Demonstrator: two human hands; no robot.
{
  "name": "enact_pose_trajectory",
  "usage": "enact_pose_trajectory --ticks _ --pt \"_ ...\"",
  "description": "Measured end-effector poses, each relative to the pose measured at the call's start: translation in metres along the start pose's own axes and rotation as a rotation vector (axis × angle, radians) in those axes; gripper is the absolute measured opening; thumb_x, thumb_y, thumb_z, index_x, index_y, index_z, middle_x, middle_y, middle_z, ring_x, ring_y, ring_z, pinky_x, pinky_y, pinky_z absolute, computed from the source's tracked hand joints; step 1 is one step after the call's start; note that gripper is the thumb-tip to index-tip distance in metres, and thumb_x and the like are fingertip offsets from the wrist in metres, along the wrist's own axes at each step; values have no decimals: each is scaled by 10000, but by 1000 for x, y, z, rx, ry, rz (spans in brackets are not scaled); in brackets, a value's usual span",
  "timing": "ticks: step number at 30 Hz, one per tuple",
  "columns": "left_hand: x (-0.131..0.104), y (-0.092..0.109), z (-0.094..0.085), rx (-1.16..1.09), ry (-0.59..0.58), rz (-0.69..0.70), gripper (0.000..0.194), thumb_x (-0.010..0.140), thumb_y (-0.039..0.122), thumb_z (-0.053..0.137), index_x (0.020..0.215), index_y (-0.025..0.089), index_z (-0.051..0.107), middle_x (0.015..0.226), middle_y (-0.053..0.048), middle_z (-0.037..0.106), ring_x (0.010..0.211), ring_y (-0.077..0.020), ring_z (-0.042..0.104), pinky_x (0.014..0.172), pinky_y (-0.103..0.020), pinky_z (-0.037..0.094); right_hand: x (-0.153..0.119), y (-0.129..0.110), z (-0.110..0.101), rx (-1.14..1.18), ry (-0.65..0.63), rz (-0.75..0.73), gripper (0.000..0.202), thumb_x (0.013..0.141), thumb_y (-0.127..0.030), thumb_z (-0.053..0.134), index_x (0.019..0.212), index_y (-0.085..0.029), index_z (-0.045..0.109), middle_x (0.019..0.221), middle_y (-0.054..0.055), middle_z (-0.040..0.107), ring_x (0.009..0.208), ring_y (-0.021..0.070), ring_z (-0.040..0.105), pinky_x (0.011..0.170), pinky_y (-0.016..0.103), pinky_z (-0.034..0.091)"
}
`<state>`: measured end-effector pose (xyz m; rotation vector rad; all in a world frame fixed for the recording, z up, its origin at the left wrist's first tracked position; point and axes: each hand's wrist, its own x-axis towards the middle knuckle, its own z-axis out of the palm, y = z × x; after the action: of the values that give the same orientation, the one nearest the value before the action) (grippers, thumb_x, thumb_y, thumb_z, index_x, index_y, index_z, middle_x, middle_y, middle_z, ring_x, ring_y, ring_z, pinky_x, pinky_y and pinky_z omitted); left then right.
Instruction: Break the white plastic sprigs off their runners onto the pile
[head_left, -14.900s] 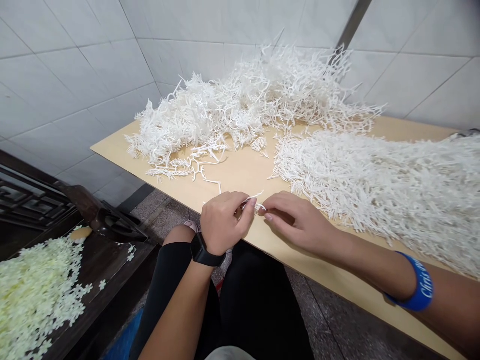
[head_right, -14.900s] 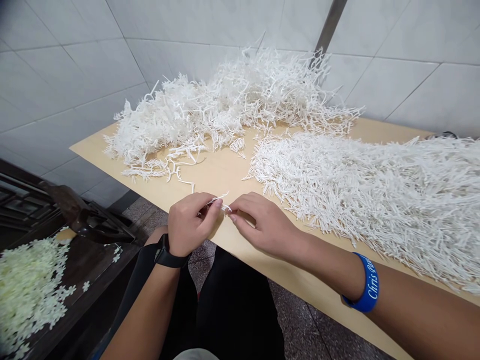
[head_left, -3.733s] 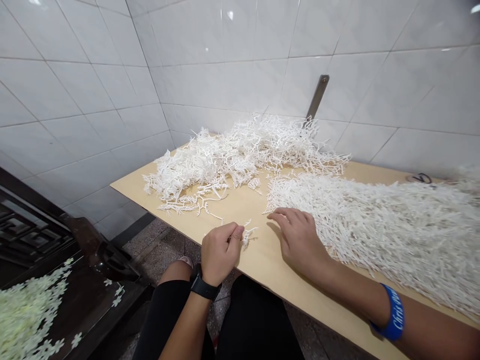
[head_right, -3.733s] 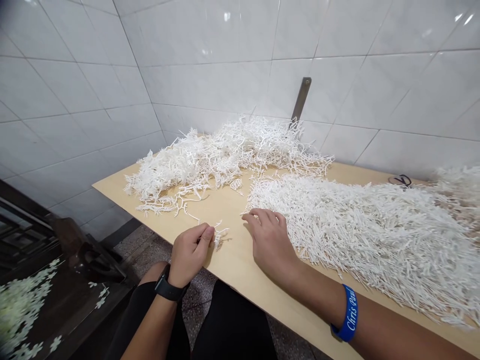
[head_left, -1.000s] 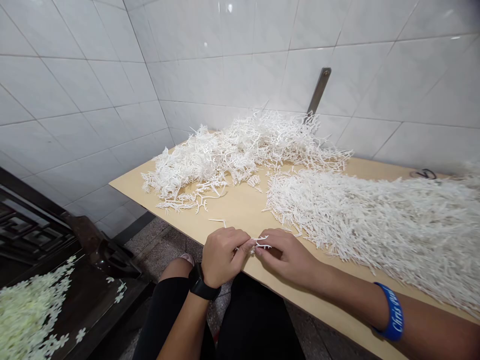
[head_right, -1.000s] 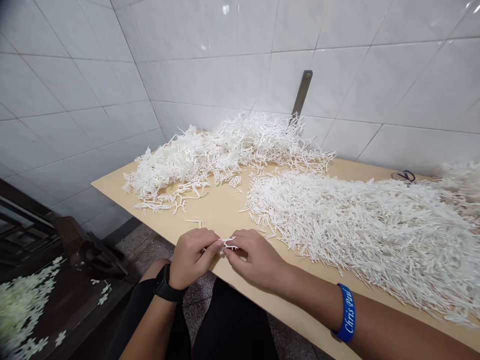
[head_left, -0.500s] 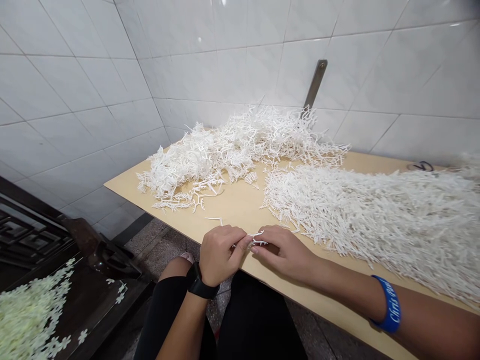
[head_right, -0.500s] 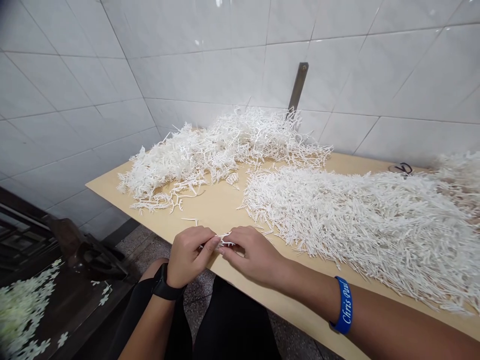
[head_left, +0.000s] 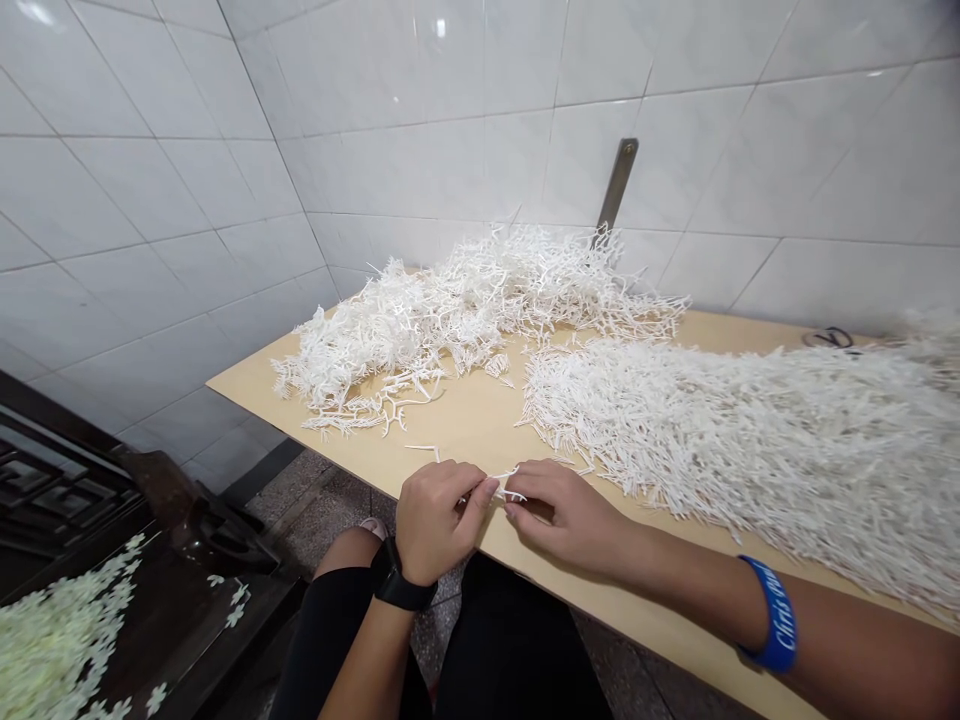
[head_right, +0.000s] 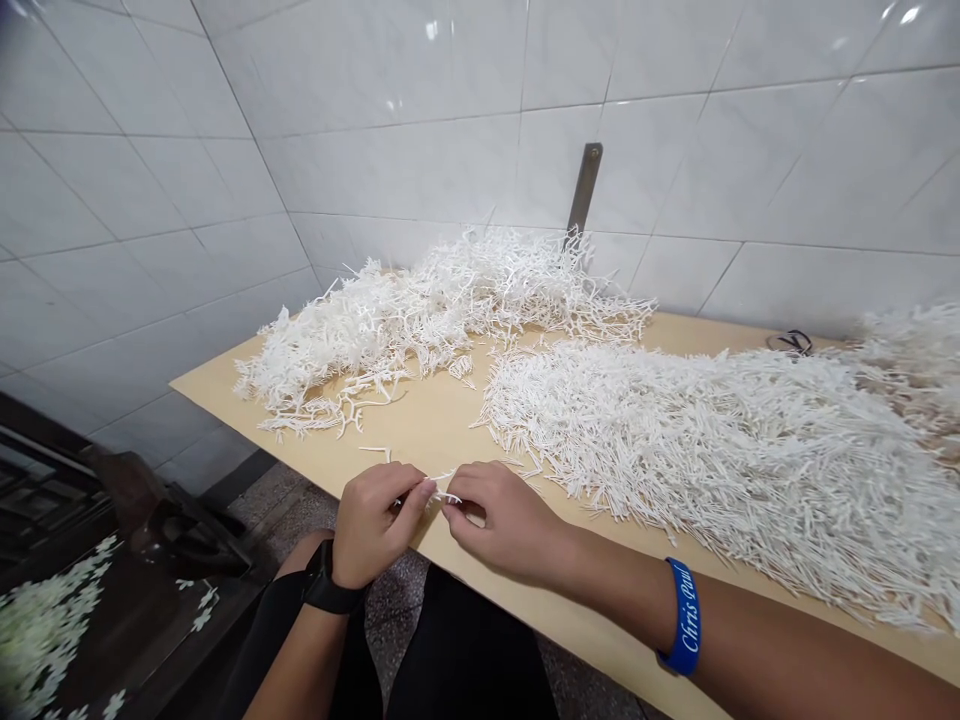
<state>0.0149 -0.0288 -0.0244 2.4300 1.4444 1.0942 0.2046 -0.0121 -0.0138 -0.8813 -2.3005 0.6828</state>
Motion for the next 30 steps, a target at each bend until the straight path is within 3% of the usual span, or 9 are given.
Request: enact_pose_trajectory --ticks 7,30 --pt "2 2 2 30 47 3 336 973 277 460 664 182 549 587 -2 556 585 -142 496 591 -285 304 -1 0 0 24 -13 1 249 897 -159 507 660 -187 435 663 -10 489 660 142 468 649 276 340" --pt "1 1 6 68 117 -25 317 956 272 487 665 183 575 570 -4 568 560 -141 493 579 -280 315 -2 -1 -4 26 -24 -13 205 905 -157 523 701 -178 510 680 -11 510 672 138 465 670 276 341"
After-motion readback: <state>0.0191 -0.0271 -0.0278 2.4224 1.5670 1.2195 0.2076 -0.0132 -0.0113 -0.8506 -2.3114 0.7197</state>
